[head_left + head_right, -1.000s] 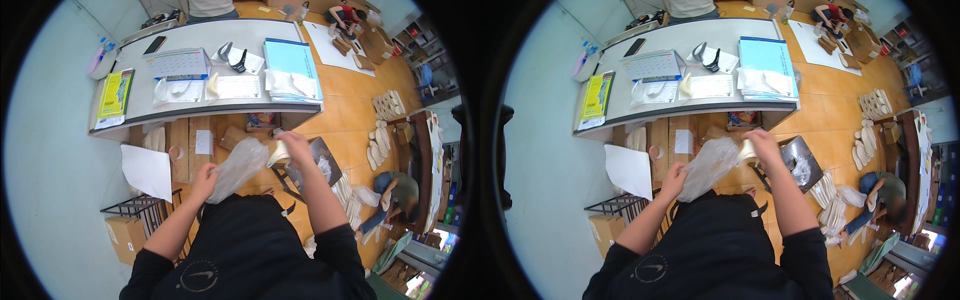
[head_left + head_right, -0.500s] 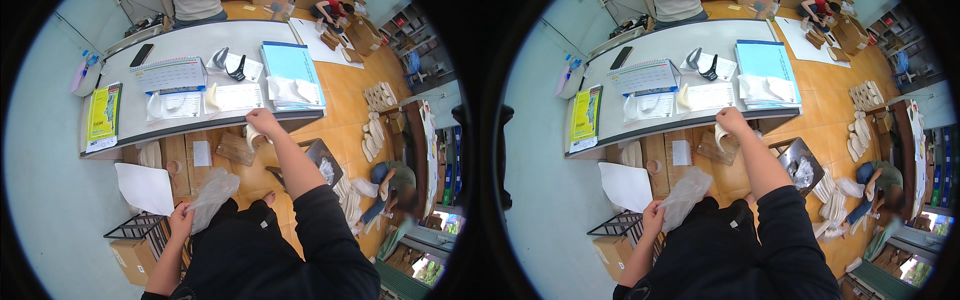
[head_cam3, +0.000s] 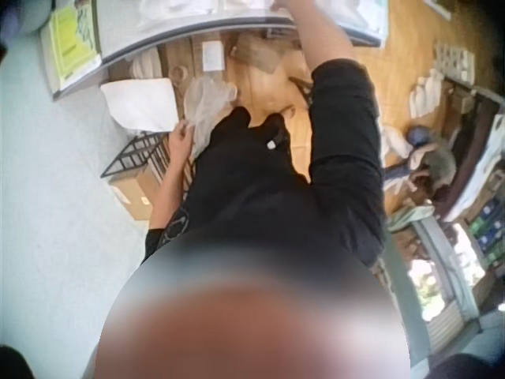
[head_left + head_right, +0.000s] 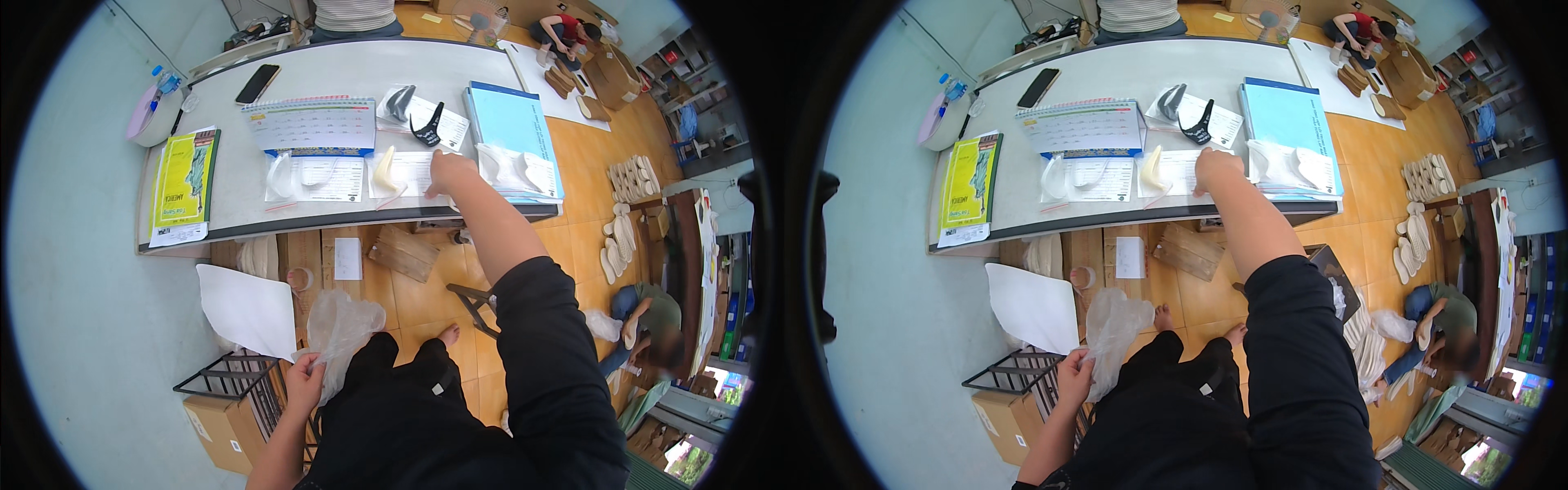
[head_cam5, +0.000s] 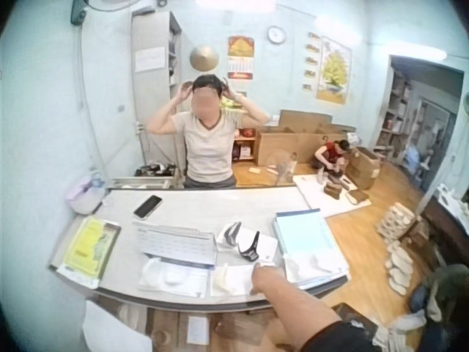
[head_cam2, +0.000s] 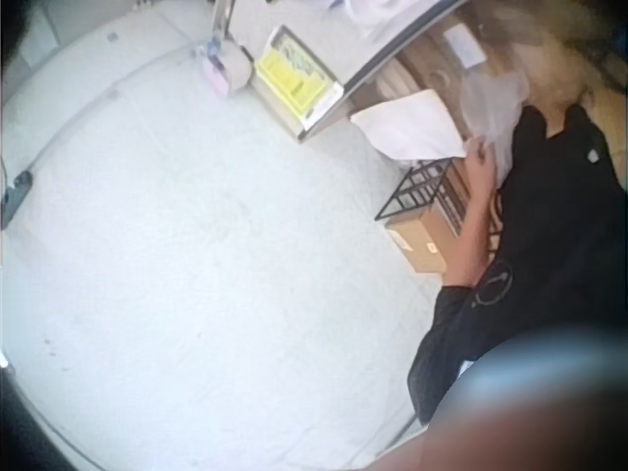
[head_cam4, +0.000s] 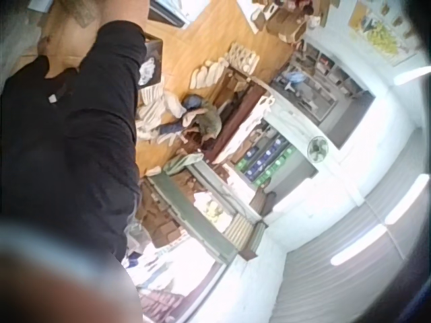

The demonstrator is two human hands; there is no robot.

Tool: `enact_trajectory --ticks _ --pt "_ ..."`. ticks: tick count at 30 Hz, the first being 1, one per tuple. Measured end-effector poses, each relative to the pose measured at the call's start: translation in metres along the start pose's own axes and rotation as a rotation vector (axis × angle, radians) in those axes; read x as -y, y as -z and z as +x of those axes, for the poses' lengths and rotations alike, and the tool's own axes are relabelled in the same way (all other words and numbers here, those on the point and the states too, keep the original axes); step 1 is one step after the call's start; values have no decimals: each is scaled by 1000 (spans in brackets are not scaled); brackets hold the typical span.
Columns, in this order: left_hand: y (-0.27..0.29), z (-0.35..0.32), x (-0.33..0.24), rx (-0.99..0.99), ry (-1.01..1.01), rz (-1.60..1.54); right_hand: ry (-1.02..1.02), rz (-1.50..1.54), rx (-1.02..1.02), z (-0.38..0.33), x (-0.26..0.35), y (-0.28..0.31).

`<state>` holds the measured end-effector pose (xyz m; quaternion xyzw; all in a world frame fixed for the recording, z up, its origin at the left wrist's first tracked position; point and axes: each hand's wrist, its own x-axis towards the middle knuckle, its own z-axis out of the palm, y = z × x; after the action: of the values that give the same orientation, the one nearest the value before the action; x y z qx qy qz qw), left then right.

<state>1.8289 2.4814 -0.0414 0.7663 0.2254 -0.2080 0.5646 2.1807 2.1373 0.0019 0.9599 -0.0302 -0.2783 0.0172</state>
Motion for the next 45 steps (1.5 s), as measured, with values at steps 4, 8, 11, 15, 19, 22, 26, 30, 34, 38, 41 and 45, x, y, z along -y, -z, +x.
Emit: enact_trajectory --ticks 4,8,11,15,19,22,26,30,34,38,41,45 --pt "5 0 8 3 44 -42 50 -94 -6 5 0 -1" --pt "4 5 11 12 33 -55 87 -162 -1 1 3 1" --pt "-1 10 8 23 -16 -50 92 -137 35 -11 7 1" --pt "-14 22 -5 -29 -162 43 96 -73 74 -29 7 -6" --pt "-22 32 -19 -27 -328 110 -112 281 234 -44 -12 -26" --pt "-25 34 -23 9 -252 63 -270 763 242 -60 -24 -65" --pt "-27 36 -19 78 -244 46 -328 1767 197 -65 -13 -121" --pt "-22 43 -20 152 -221 48 -131 2051 79 -76 -6 -163" --pt "-37 46 -35 261 -101 62 28 2217 130 -124 -45 -210" --pt "-78 56 -57 418 -47 102 -206 2100 69 -206 -111 -271" --pt "-124 62 -67 528 -39 186 -371 2293 -23 -269 -161 -327" --pt "-190 54 -70 631 -90 288 -627 2387 -141 -313 -216 -404"
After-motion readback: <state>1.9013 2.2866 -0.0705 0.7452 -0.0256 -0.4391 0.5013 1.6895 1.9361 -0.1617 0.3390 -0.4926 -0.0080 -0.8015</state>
